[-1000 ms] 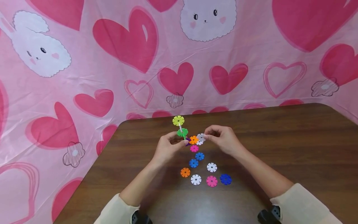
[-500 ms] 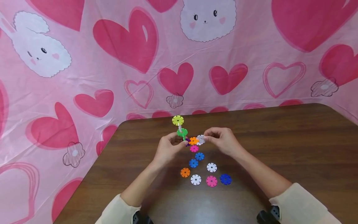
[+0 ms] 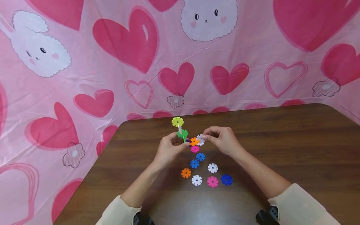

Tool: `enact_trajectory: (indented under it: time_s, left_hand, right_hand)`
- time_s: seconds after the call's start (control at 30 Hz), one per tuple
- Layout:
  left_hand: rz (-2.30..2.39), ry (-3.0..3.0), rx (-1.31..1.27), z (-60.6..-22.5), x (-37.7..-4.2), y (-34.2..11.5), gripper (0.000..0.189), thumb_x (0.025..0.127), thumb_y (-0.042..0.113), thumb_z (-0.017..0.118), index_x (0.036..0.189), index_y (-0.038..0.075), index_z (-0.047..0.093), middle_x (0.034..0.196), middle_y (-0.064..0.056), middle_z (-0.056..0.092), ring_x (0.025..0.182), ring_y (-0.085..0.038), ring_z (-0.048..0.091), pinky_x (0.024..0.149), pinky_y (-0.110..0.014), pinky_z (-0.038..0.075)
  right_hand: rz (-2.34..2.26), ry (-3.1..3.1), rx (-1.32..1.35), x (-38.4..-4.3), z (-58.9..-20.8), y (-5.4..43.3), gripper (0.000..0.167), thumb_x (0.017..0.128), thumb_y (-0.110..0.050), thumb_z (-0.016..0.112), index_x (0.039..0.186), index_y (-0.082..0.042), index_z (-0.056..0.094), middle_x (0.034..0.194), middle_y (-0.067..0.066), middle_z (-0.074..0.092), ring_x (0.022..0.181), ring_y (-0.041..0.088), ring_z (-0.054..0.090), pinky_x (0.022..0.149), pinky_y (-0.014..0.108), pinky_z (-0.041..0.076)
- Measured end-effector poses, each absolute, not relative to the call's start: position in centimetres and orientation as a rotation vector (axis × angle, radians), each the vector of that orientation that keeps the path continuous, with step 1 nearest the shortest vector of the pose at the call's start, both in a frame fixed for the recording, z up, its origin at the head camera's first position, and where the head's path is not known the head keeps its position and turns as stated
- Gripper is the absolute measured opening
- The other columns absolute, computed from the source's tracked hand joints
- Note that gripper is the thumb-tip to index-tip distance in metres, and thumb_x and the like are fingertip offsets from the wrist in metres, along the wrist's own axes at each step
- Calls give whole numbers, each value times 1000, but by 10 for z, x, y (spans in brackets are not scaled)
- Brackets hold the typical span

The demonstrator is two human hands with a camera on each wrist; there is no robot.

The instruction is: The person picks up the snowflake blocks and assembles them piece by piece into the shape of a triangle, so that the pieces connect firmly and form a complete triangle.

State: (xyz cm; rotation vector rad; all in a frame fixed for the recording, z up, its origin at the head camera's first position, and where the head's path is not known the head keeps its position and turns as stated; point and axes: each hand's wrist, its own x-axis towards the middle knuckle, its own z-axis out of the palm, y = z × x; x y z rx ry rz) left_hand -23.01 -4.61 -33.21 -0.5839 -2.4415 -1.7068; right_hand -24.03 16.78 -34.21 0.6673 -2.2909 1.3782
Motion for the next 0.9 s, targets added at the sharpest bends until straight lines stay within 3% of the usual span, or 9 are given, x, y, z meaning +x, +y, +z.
enact_trajectory:
  time_s: [0.3, 0.47, 0.67, 0.9]
  left_hand:
    - [-1828, -2424, -606, -331, -233, -46, 40, 79, 14, 74, 115, 2, 59, 97, -10, 66, 88, -18, 62, 73, -26, 52]
    - [-1908, -2438, -647, -334, -234, -42, 49, 79, 12, 74, 122, 3, 51, 104, -10, 66, 90, -18, 63, 76, -27, 52]
    - [-1867, -2435, -604, -334, -234, -39, 37, 81, 14, 72, 114, 4, 59, 102, -7, 67, 86, -15, 64, 76, -25, 52]
    - [-1841, -2430, -558, -334, -234, -42, 33, 80, 15, 73, 109, 4, 62, 98, -9, 67, 82, -15, 63, 73, -25, 52]
  right_hand:
    - [1492, -2283, 665, -240, -339, 170, 8, 82, -2, 68, 87, 4, 66, 73, 9, 64, 63, 9, 55, 55, 20, 47]
    - [1552, -2273, 677, -238, -338, 168, 6, 83, 1, 66, 88, 4, 65, 74, 9, 64, 63, 13, 55, 55, 22, 47]
    - [1525, -2401, 690, -235, -335, 165, 12, 84, -9, 68, 91, 1, 66, 78, 7, 64, 69, 22, 55, 60, 22, 48]
    - [1377, -2678, 781, -236, -339, 178, 14, 84, -11, 68, 94, -2, 66, 81, -1, 65, 73, 15, 57, 66, 25, 49]
